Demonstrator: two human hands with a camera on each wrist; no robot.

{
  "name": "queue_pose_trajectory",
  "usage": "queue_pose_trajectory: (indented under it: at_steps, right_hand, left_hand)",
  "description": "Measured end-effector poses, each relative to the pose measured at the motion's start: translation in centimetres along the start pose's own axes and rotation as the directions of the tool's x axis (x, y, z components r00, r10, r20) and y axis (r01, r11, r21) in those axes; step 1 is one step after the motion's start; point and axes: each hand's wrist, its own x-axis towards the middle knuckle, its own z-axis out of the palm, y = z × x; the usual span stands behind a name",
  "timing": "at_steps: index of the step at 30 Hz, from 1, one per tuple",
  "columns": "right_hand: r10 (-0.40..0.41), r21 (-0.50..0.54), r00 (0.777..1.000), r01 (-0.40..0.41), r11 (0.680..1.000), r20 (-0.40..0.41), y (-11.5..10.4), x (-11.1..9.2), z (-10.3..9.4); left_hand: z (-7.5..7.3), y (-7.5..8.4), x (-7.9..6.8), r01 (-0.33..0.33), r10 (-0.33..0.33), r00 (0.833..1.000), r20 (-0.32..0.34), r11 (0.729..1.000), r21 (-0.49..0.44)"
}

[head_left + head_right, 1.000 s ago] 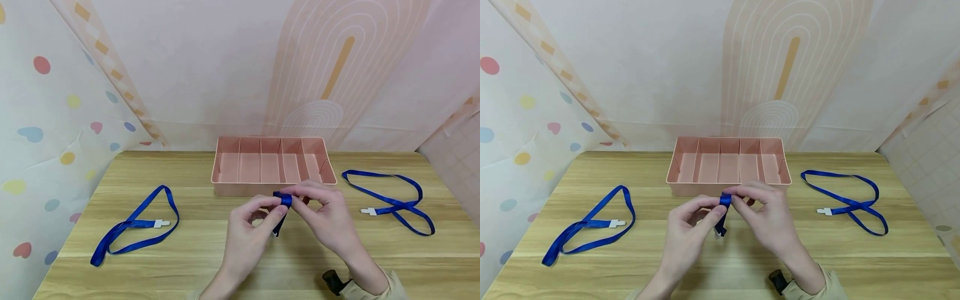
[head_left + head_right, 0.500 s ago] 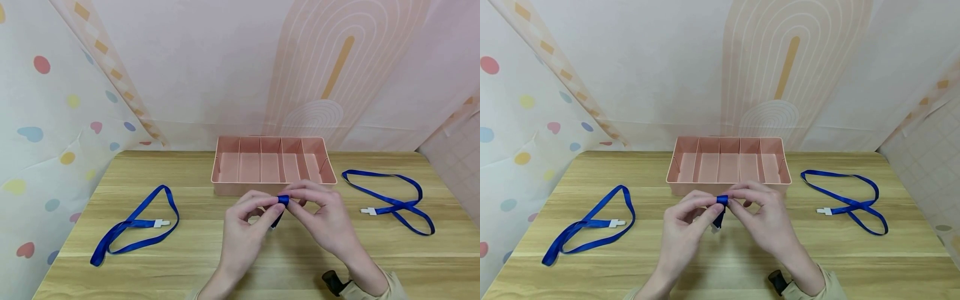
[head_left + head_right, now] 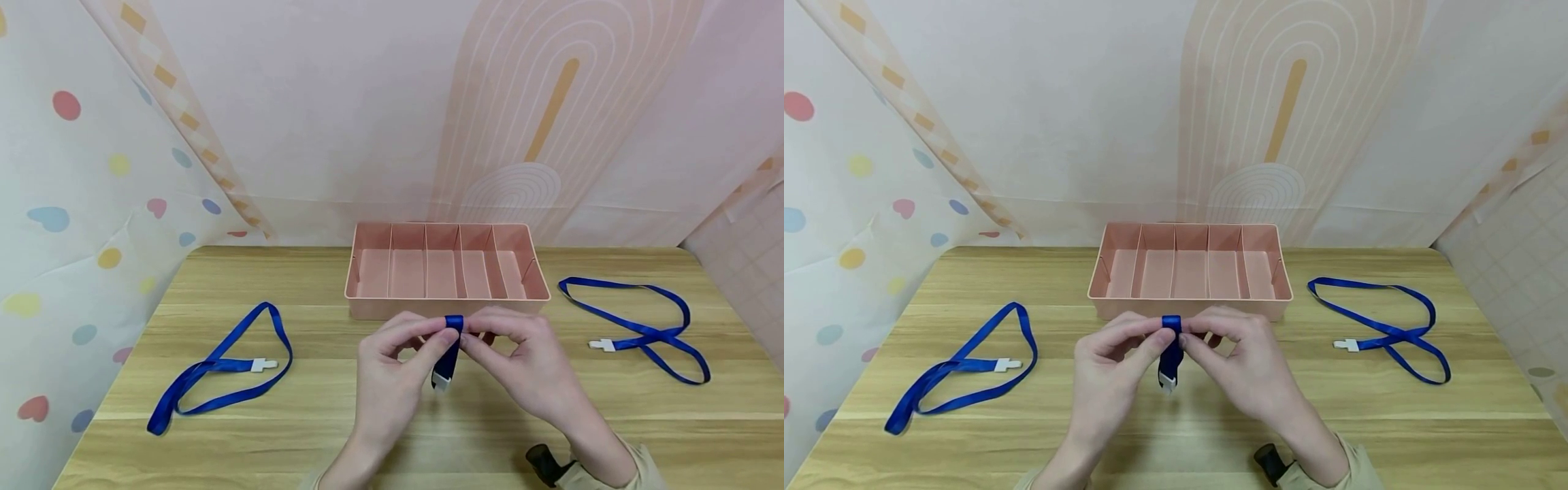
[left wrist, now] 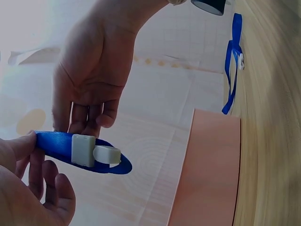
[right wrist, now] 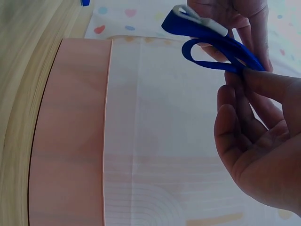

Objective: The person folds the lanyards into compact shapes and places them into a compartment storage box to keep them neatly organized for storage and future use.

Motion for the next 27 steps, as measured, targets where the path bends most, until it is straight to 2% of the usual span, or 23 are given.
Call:
queue_pose_trajectory:
  at_steps: [8,18,27]
  right_hand:
    - [0.014,0.042,0.998,-0.016,0.999,0.053,-0.12,0.04,-0.05]
    - [0.048,0.045,0.993,-0.054,0.998,0.108,-0.14,0.07,-0.20]
    - [0.030,0.060,0.990,-0.039,0.997,0.137,-0.10,0.03,-0.23]
  left_hand:
    - [-0.14,-0.03,0.03,-0.015,0.015,1.000,-0.017,1.000,0.011]
    - [-0.13,-0.06,0.03,0.026,-0.026,1.000,-0.010,0.999,-0.028]
    - [-0.07,0.03,0.03,0.062,-0.062,0.998,0.000,0.995,-0.074]
